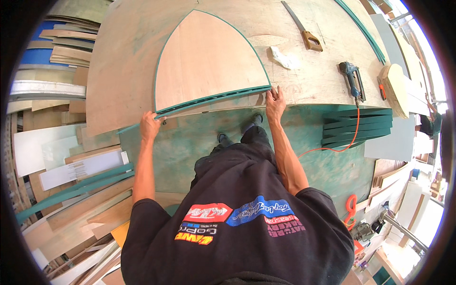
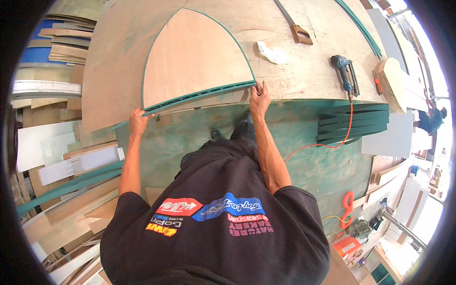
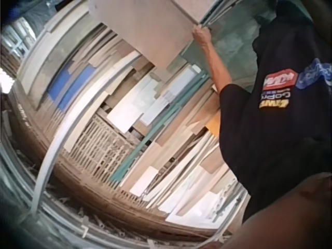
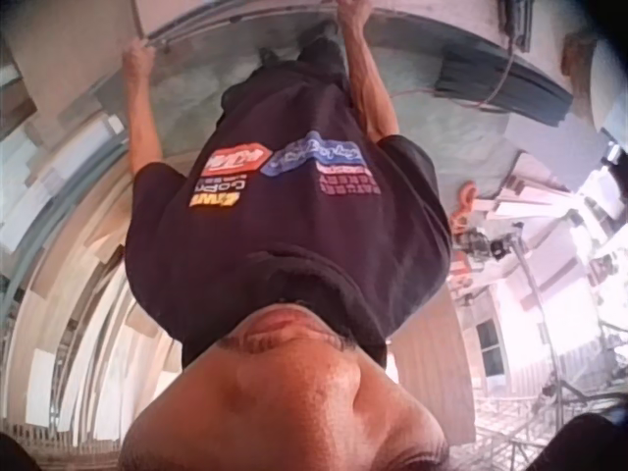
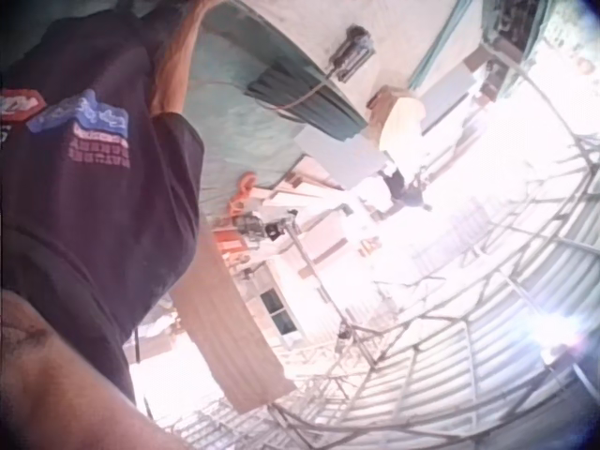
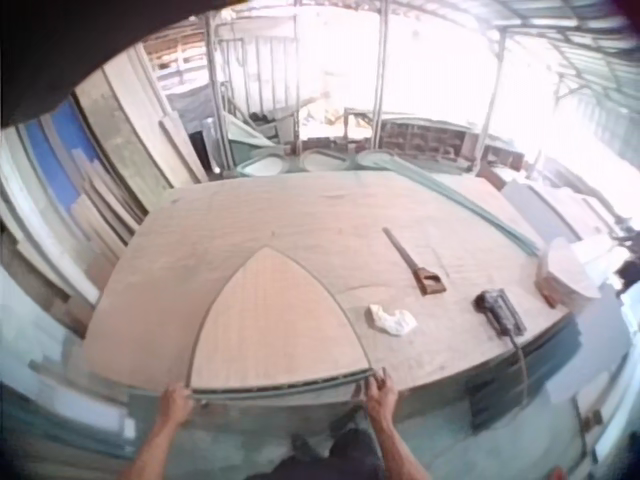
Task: The person attaches a thin green curved trim piece to a wooden panel by hand, securing it with a pneumatic nail gun and trimming the excess with a hand saw.
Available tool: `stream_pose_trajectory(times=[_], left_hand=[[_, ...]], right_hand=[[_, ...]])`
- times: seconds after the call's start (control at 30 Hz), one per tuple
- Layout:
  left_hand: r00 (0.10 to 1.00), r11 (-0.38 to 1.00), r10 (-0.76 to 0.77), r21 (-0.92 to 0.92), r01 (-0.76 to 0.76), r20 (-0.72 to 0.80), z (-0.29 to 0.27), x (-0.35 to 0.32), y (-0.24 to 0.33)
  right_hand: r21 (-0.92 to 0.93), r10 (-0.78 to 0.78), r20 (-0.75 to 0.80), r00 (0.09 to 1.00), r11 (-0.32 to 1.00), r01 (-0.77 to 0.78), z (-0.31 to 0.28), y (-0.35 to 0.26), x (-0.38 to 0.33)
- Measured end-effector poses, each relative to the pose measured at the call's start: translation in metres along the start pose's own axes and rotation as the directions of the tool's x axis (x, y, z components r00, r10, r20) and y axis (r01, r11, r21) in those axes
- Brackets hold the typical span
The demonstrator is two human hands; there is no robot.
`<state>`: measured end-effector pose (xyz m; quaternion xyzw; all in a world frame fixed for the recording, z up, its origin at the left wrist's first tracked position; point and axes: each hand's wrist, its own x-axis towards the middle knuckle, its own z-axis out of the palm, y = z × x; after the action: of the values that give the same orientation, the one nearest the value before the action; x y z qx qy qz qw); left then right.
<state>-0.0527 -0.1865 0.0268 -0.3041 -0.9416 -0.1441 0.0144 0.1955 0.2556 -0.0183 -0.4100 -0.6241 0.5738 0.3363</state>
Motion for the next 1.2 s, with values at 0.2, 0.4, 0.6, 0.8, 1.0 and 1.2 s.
stream_pose_trajectory(times=[0.2,0.4,0.6,0.8,1.0,1.2], left_hand=[[0.972,0.951,-0.125,0.255,0.175,-0.201,0.006,-0.009,0.022],[0.964,0.96,-0.146,0.204,0.192,-0.222,0.016,-0.008,0.014],[0.968,0.953,-0.204,0.194,0.231,-0.147,0.008,-0.003,0.021],[0.975,0.978,-0.081,0.17,0.118,-0.209,0.015,-0.002,0.002],[0.94,0.981,-0.063,0.152,0.12,-0.334,0.005,-0.009,0.052],[0.9,0.918,0.368,-0.061,-0.391,-0.233,0.042,0.014,0.216]], right_hand=[[-0.021,0.006,0.001,1.0,1.0,-0.006,0.003,-0.003,0.001],[0.034,0.023,0.003,1.0,0.999,-0.024,0.001,0.0,0.005],[-0.186,-0.011,0.038,0.999,0.982,0.018,-0.004,-0.003,0.009],[-0.208,-0.037,0.061,0.997,0.977,0.049,-0.009,-0.003,0.011],[-0.236,-0.005,0.057,0.998,0.972,0.018,-0.013,-0.011,0.011],[-0.178,-0.041,0.061,0.997,0.983,0.051,-0.009,-0.002,0.015]])
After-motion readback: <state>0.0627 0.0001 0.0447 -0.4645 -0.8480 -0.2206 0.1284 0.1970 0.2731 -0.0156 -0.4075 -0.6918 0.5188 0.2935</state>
